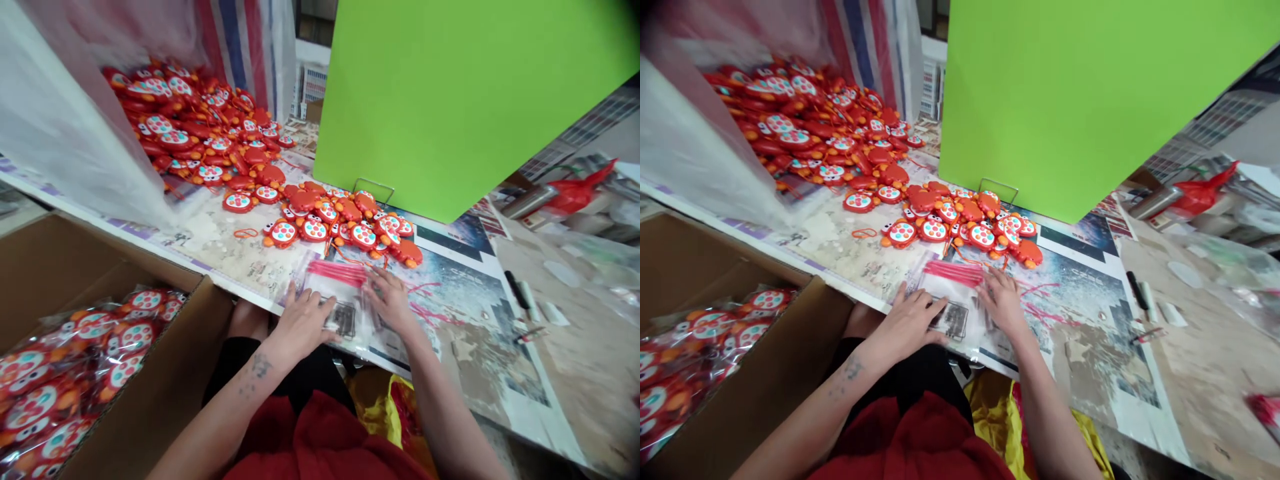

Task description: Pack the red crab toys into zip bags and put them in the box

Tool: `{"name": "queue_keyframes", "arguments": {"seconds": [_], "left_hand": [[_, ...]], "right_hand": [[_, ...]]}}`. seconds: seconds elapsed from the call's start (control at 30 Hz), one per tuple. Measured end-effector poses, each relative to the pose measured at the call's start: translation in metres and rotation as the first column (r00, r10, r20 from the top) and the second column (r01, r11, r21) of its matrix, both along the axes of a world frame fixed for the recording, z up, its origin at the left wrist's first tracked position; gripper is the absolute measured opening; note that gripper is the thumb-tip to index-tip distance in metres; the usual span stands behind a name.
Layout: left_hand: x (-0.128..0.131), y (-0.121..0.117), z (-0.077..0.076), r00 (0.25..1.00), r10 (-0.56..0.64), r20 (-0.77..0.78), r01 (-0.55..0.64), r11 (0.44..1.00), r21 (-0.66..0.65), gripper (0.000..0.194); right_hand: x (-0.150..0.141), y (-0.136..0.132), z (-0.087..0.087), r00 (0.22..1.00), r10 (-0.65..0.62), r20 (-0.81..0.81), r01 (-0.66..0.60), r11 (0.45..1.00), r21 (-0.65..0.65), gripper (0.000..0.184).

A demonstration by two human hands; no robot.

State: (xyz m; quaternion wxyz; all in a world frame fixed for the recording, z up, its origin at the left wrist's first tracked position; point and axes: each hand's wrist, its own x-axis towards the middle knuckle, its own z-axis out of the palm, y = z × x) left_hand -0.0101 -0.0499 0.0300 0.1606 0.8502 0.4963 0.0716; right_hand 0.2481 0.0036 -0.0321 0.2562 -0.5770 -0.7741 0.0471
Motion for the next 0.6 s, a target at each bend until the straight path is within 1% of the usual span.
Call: {"name": "queue_keyframes", "arguments": {"seconds": [0.07,0.1,0.2,0.23,0.27,0.3,0.37,0.4,0.47,0.5,0.57,0.6], "left_hand": [[0.008,0.008,0.004,1.000,0.017,0.008,-0.017,1.000,0.016,0.051],[0.012,0.013,0.004,1.000,0.019,0.017,-0.019,1.000,0.013,0.047],[0.022,0.028,0.003,0.994,0.040,0.101,-0.039,0.999,-0.016,0.046],[0.023,0.031,0.002,0.987,0.062,0.151,-0.058,0.998,-0.037,0.046],[0.024,0.034,0.003,0.974,0.089,0.208,-0.076,0.995,-0.068,0.044],[0.024,0.037,0.004,0.957,0.114,0.267,-0.088,0.990,-0.109,0.042],[0.023,0.040,0.005,0.928,0.132,0.348,-0.073,0.981,-0.179,0.039],[0.023,0.041,0.006,0.928,0.124,0.350,-0.057,0.979,-0.196,0.038],[0.025,0.043,0.005,0.960,0.091,0.264,-0.046,0.984,-0.173,0.034],[0.028,0.044,0.003,0.979,0.080,0.189,-0.054,0.989,-0.136,0.031],[0.035,0.046,-0.004,0.995,0.089,0.053,-0.087,0.995,-0.038,0.026],[0.039,0.048,-0.010,0.994,0.106,0.016,-0.106,0.994,0.012,0.027]], "right_hand": [[0.018,0.014,0.007,0.998,-0.056,-0.037,0.058,0.997,0.057,0.048],[0.028,0.024,0.009,0.994,-0.096,-0.053,0.101,0.991,0.091,0.051],[0.063,0.061,0.011,0.965,-0.239,-0.108,0.255,0.951,0.173,0.062],[0.074,0.073,0.010,0.948,-0.289,-0.133,0.309,0.935,0.173,0.065],[0.084,0.085,0.008,0.930,-0.332,-0.161,0.355,0.923,0.150,0.067],[0.094,0.094,0.004,0.915,-0.357,-0.189,0.380,0.920,0.099,0.069],[0.107,0.105,-0.004,0.896,-0.364,-0.254,0.365,0.930,-0.045,0.069],[0.111,0.108,-0.008,0.885,-0.363,-0.291,0.346,0.932,-0.109,0.068],[0.114,0.109,-0.015,0.841,-0.392,-0.372,0.350,0.920,-0.177,0.064],[0.114,0.108,-0.017,0.801,-0.431,-0.415,0.385,0.902,-0.193,0.064],[0.112,0.104,-0.018,0.687,-0.523,-0.504,0.477,0.848,-0.230,0.070],[0.110,0.102,-0.018,0.624,-0.555,-0.550,0.511,0.822,-0.250,0.075]]}}
